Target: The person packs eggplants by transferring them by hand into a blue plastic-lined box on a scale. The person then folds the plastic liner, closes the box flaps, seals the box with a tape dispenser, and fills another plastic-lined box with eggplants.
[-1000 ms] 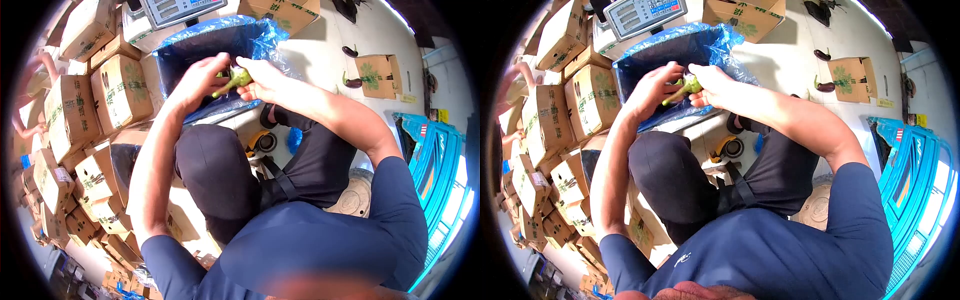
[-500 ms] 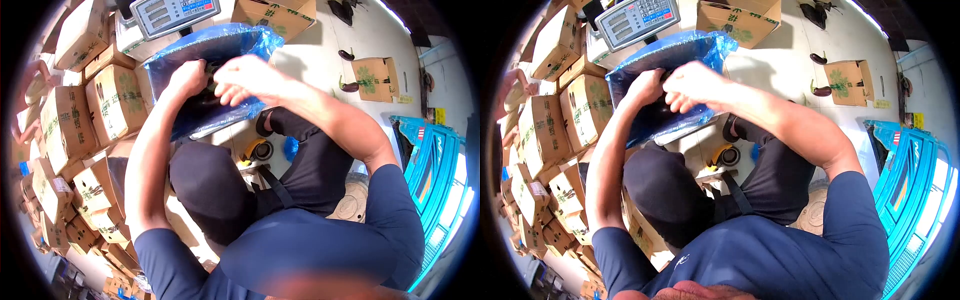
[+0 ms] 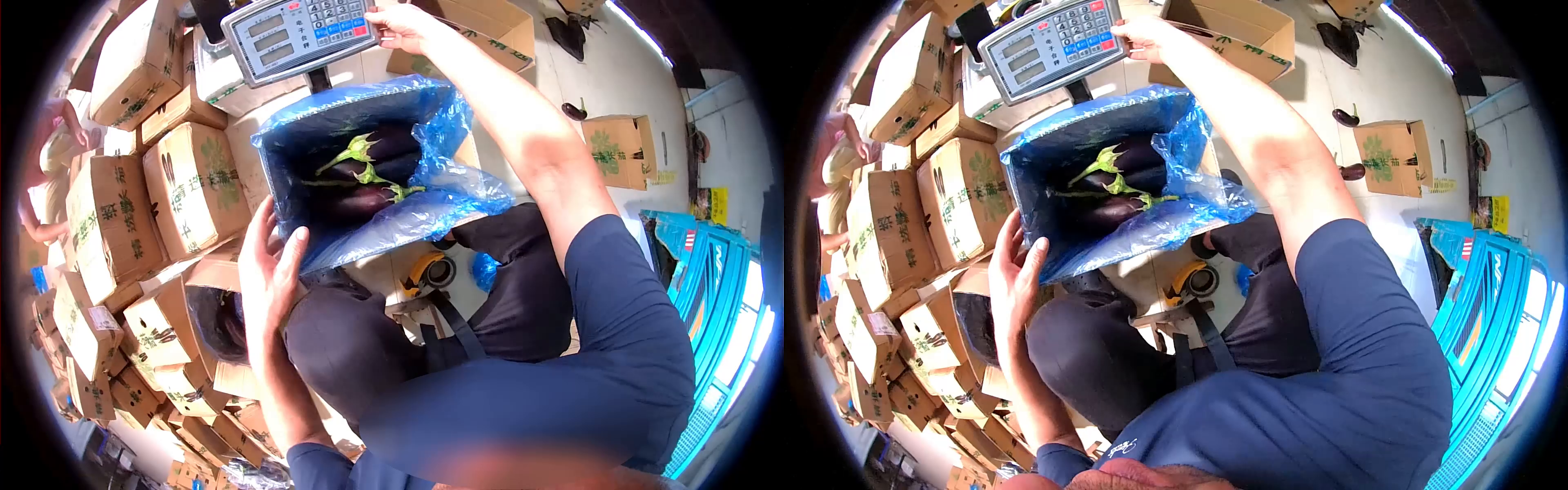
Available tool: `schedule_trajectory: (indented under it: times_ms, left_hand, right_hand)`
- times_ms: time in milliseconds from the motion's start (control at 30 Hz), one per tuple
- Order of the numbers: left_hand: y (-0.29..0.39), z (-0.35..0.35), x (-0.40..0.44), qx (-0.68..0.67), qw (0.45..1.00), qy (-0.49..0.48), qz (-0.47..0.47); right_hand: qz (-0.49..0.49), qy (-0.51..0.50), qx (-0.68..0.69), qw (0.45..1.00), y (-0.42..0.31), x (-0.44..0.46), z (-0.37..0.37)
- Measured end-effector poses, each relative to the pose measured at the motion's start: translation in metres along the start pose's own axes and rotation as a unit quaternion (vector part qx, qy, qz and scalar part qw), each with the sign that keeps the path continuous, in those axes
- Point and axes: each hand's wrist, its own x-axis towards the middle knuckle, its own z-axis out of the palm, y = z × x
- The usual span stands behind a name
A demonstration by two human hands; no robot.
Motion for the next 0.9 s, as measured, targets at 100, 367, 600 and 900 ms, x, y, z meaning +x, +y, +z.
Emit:
schedule_trajectory:
  times_ms: [100,367,600,900]
  left_hand:
    - [-0.021,0.006,-0.005,-0.066,0.997,0.047,0.007]
    - [-0.023,0.001,-0.005,-0.107,0.993,0.039,-0.021]
    - [-0.027,0.002,-0.005,-0.143,0.988,0.052,-0.028]
    - [-0.033,0.011,0.005,-0.083,0.993,0.087,0.002]
  right_hand:
    - [-0.018,-0.001,-0.038,0.999,0.001,-0.006,-0.004]
    - [-0.077,-0.080,-0.008,0.994,-0.034,-0.036,0.010]
    - [-0.070,-0.069,-0.021,0.995,-0.032,-0.032,0.006]
    - [-0.118,-0.075,-0.222,0.965,-0.043,-0.063,0.014]
